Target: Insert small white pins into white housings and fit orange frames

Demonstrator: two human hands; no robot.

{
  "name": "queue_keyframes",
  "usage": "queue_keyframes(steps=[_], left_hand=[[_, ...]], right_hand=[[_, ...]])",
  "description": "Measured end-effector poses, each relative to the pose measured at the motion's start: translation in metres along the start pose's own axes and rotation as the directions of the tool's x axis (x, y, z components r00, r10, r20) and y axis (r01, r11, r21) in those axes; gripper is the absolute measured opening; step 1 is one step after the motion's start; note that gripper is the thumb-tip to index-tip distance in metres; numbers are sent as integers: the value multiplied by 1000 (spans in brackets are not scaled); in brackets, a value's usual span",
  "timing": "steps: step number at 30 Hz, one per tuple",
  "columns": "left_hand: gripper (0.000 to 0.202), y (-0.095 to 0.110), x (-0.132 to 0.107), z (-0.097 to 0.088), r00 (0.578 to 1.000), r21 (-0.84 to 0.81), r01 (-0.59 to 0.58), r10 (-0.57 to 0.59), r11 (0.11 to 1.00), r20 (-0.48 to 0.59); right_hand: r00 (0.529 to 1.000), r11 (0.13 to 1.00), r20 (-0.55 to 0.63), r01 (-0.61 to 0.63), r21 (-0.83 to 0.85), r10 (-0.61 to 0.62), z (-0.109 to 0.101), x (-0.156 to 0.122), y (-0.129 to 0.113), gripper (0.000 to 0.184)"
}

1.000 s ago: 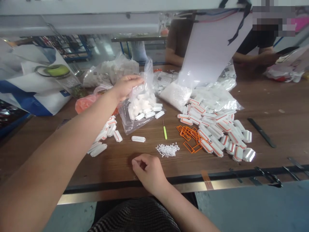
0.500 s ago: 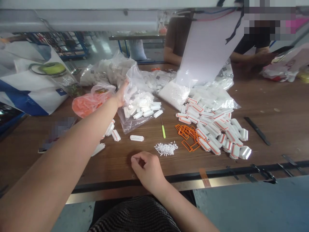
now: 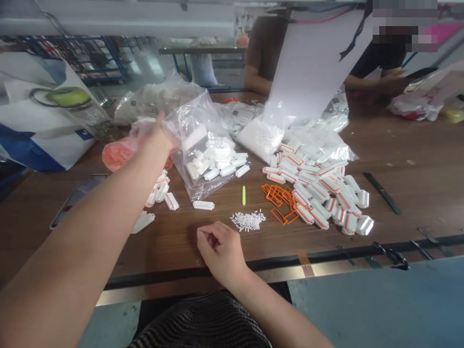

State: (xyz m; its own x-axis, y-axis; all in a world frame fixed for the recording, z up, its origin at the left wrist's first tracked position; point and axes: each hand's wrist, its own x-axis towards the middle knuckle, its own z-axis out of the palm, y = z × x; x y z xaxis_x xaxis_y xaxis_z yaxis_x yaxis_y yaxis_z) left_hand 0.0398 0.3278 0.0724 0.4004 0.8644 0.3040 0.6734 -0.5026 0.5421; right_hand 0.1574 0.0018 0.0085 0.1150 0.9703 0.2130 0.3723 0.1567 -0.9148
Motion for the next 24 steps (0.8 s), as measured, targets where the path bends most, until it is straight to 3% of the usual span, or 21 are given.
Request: queue_keyframes(steps=[3, 4, 5, 6, 7, 8, 9, 10, 11, 12, 16, 18, 21, 24], left_hand=[[96, 26, -12, -29, 968, -76, 61, -77, 995, -238], [90, 38, -23, -34, 925, -92, 33, -66, 995, -375], [77, 51, -37, -36, 804, -76, -99, 35, 992, -594], [62, 62, -54, -35, 695, -10, -225, 153, 974, -703], [47, 72, -72, -31, 717, 70, -307, 279, 949, -638], [38, 78, -91, -24, 806, 149, -376, 402, 915, -434], [32, 80, -108, -15, 875, 212, -428, 462, 879, -148], [28, 79, -123, -6, 890, 269, -455, 448, 849, 88], [26, 75, -134, 2, 892, 330, -447, 385, 832, 239], [27, 68, -142, 9, 891, 381, -431, 320, 818, 321], [39, 41, -142, 19, 900, 458, -363, 178, 812, 397], [34, 36, -136, 14, 889, 462, -356, 140, 812, 437], [32, 40, -135, 6, 884, 453, -368, 154, 812, 441], [33, 52, -153, 1, 917, 394, -329, 191, 858, 349]], right_hand=[[997, 999, -64, 47, -21, -49, 2, -1, 1, 20], [995, 998, -80, 57, -22, -59, 3, -1, 1, 19], [993, 998, -96, 64, -18, -66, 3, -3, 0, 19], [991, 998, -112, 67, -9, -68, 3, -4, -1, 19], [990, 998, -127, 68, 3, -67, 2, -6, -3, 19], [988, 998, -138, 65, 13, -62, -1, -8, -5, 19], [988, 998, -141, 60, 16, -57, -5, -9, -8, 18], [990, 998, -133, 57, 5, -56, -13, -9, -11, 18], [992, 998, -115, 57, -19, -59, -22, -7, -13, 18], [994, 996, -88, 61, -66, -67, -34, -3, -14, 18], [997, 938, -15, 61, -341, -70, -87, 46, 5, 19], [1000, 848, -21, -4, -529, -8, -106, 83, 24, 19], [993, 690, 111, 97, -718, -24, -115, 134, 50, 32], [969, 669, 244, 209, -713, -43, -108, 161, 59, 37]])
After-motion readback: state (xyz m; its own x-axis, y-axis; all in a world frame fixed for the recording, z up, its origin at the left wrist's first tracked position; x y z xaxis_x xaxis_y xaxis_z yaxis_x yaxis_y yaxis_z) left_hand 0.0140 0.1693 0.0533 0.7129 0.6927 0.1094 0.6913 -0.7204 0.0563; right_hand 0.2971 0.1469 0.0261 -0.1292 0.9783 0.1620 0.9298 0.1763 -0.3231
